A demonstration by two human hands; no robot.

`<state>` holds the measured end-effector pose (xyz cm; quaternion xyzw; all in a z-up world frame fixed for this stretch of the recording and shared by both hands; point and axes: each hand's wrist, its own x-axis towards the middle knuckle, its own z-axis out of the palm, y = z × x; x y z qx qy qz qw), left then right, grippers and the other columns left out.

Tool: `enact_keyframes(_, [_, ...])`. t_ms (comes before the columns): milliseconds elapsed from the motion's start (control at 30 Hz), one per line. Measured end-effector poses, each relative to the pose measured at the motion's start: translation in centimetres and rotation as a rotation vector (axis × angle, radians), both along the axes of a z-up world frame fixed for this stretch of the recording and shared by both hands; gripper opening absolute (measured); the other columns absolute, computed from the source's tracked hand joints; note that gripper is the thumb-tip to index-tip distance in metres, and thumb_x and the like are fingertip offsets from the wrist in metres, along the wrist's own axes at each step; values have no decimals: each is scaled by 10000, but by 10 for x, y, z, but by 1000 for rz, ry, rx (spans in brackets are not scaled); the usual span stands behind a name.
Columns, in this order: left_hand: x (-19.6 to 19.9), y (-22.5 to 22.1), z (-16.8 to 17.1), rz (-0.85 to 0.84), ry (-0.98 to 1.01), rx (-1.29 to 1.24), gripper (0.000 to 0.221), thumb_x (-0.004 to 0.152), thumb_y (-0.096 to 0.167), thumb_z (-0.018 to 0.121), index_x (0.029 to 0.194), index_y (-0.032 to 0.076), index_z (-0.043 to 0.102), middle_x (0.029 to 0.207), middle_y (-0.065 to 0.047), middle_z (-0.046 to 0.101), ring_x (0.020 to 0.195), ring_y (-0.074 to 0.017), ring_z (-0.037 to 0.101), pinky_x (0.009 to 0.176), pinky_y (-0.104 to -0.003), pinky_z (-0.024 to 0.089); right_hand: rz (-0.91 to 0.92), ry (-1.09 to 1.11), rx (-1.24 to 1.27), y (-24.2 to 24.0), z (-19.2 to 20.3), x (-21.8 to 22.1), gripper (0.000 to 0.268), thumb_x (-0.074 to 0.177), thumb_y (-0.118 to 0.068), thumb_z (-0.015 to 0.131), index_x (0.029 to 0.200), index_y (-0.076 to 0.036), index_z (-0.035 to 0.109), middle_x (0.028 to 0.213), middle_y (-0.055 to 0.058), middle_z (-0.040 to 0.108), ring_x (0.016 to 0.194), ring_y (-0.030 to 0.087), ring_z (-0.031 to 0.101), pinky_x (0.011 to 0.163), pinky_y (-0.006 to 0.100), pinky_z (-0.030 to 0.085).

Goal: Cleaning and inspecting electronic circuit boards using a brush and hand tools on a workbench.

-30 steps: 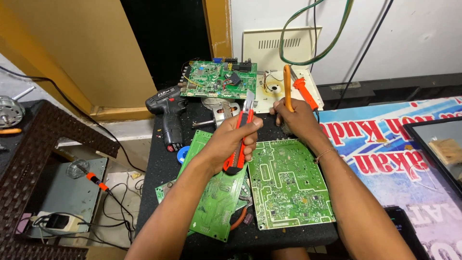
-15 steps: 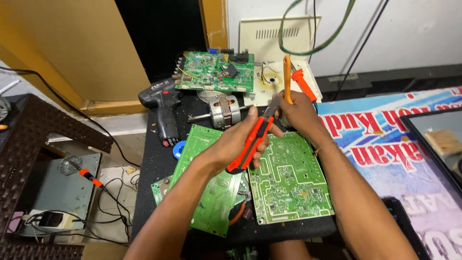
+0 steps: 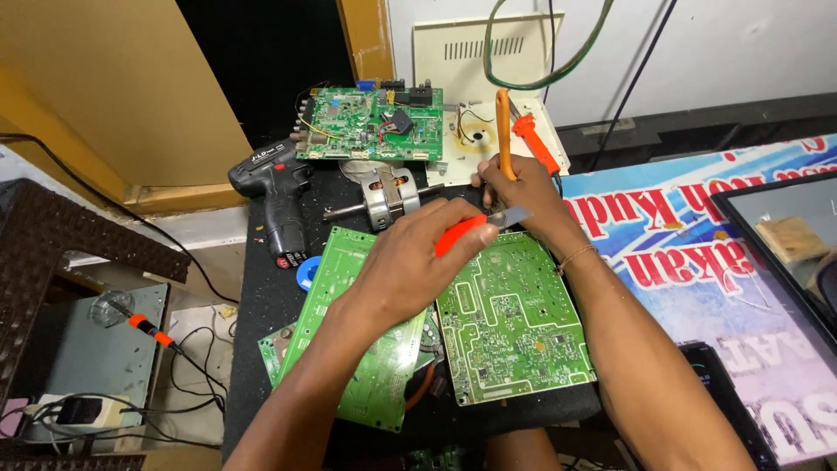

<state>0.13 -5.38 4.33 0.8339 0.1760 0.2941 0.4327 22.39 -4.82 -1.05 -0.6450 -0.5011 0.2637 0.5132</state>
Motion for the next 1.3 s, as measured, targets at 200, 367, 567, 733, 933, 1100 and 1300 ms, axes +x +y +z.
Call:
enact_keyframes(200, [4, 0, -9, 223, 264, 636, 323, 1018, 463, 532, 1123, 190, 669, 788, -47, 511, 737, -291, 617, 616, -418, 486, -18, -61, -21, -3, 8, -3, 351, 992, -303, 636, 693, -123, 676, 574, 42, 656, 583, 150, 600, 615, 277, 469])
enact_keyframes(367, [6, 2, -21, 254, 385, 763, 359, 1025, 482, 497, 1086, 217, 731, 764, -58, 579, 709, -275, 621, 621, -414, 500, -14, -78, 20, 3, -1, 1, 337, 1005, -293, 647, 722, -116, 693, 559, 48, 649, 528, 158, 601, 587, 276, 467])
enact_keyframes(567, [11, 8, -37, 259, 477, 820, 348, 1017, 484, 509, 1092, 253, 759, 823, -61, 645, 702, -257, 663, 606, -389, 515, 21, -73, 35, 0, -2, 3, 321, 1026, -274, 631, 765, -104, 709, 584, 54, 663, 536, 146, 569, 595, 269, 439])
enact_keyframes(733, [16, 10, -46, 263, 506, 874, 338, 1016, 482, 508, 1114, 275, 758, 830, -46, 643, 686, -228, 651, 592, -374, 506, 17, -66, 39, 2, -6, 4, 311, 1030, -266, 631, 775, -106, 709, 585, 54, 660, 517, 152, 571, 582, 269, 440])
enact_keyframes(933, [19, 9, -57, 242, 483, 882, 299, 997, 426, 523, 1077, 232, 735, 892, -58, 594, 787, -266, 599, 624, -397, 484, 28, -74, 55, -1, -3, 2, 310, 1030, -256, 631, 772, -104, 711, 579, 53, 654, 506, 138, 535, 556, 268, 405])
enact_keyframes(1100, [26, 10, -69, 231, 443, 888, 286, 1009, 354, 484, 1091, 202, 712, 920, -38, 552, 877, -244, 545, 672, -384, 448, 31, -112, 55, 6, -11, 9, 292, 1027, -282, 636, 801, -119, 723, 604, 39, 663, 540, 117, 521, 565, 260, 390])
enact_keyframes(1300, [29, 5, -71, 254, 325, 896, 267, 990, 280, 474, 1018, 128, 691, 882, -76, 556, 891, -269, 537, 697, -403, 420, 30, -94, 66, 6, -7, 6, 297, 1028, -263, 631, 785, -117, 718, 599, 42, 663, 535, 120, 498, 563, 262, 363])
